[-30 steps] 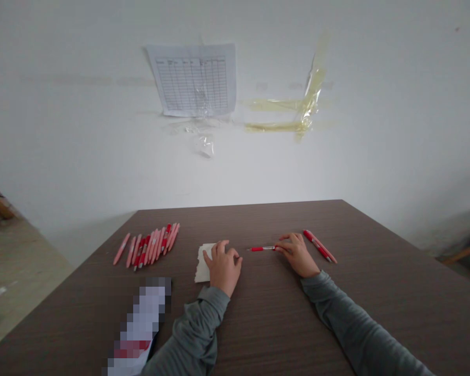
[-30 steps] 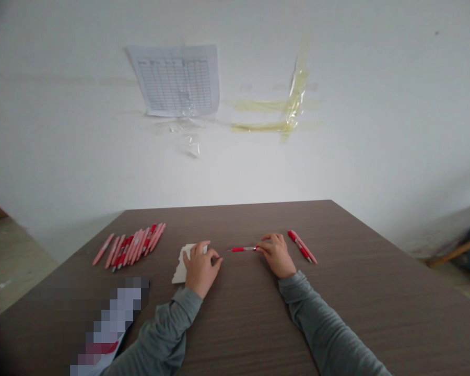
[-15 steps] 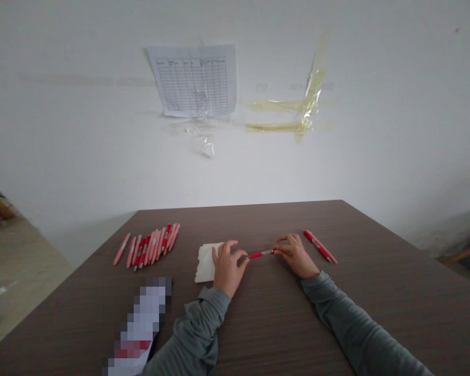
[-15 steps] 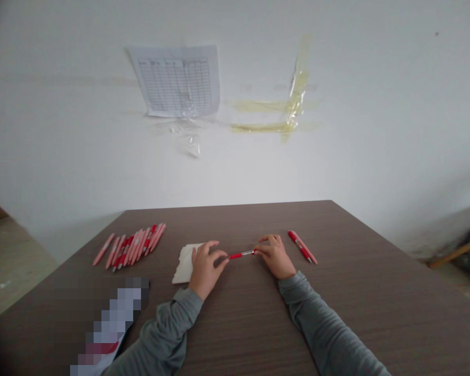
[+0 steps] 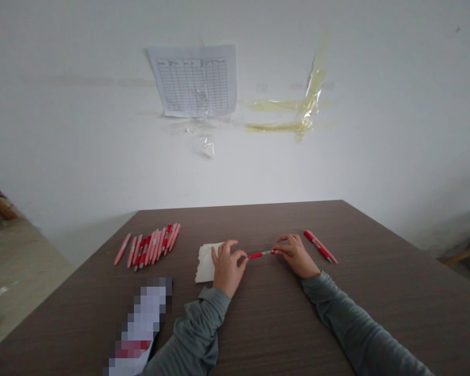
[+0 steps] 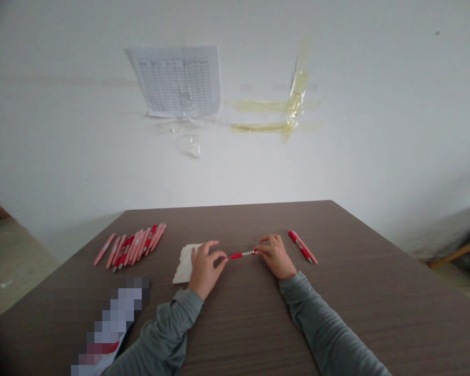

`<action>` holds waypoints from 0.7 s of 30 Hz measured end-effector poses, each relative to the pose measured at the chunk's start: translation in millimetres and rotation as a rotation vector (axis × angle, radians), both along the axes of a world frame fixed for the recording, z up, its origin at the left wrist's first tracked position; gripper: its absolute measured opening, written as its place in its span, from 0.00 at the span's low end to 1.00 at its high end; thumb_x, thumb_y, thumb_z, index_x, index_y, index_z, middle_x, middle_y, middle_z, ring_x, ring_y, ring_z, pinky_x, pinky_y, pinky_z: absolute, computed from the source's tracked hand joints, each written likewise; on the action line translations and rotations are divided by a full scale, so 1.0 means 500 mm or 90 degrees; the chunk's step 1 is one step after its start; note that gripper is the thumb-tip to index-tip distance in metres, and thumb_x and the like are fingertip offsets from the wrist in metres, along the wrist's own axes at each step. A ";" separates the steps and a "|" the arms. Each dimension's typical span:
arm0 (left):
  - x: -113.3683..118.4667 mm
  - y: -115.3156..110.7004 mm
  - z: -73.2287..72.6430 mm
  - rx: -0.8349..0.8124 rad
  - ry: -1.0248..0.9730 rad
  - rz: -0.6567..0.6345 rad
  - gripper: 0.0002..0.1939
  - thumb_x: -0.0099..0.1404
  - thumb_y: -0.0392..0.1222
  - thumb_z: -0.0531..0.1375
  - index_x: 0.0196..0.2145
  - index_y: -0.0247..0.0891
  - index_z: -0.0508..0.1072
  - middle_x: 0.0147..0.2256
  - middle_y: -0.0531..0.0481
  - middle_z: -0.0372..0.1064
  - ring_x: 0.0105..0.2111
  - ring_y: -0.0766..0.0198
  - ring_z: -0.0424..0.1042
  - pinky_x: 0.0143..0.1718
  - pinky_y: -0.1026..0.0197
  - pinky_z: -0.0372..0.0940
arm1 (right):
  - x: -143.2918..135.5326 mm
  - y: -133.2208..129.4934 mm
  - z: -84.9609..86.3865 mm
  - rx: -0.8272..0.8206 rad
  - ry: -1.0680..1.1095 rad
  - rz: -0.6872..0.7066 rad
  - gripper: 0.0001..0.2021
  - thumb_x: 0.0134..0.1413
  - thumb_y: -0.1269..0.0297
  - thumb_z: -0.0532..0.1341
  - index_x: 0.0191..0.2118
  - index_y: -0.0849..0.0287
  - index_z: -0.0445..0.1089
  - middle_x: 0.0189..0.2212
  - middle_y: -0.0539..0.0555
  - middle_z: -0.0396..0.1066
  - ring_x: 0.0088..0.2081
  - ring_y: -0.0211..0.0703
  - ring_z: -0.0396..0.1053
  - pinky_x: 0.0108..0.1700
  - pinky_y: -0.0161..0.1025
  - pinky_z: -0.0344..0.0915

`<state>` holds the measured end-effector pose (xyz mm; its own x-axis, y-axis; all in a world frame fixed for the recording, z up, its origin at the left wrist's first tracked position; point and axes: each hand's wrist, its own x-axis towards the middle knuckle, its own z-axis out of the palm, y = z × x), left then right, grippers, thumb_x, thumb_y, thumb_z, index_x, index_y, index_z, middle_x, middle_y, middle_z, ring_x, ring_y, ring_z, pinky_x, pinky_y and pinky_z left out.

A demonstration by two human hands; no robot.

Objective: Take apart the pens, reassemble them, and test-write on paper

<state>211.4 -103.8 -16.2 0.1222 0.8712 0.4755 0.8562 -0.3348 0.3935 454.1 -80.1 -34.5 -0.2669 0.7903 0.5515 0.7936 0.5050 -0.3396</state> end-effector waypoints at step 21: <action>-0.010 0.002 0.012 0.004 0.004 0.066 0.05 0.60 0.41 0.59 0.32 0.47 0.75 0.51 0.48 0.64 0.54 0.54 0.60 0.59 0.34 0.43 | 0.040 0.017 -0.009 0.041 -0.001 -0.056 0.11 0.57 0.58 0.58 0.37 0.50 0.77 0.41 0.58 0.68 0.46 0.52 0.61 0.49 0.50 0.62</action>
<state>206.5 -102.8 -10.4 0.0343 0.8761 0.4809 0.8890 -0.2466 0.3859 474.1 -71.4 -38.8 -0.1994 0.7738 0.6012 0.8361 0.4543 -0.3074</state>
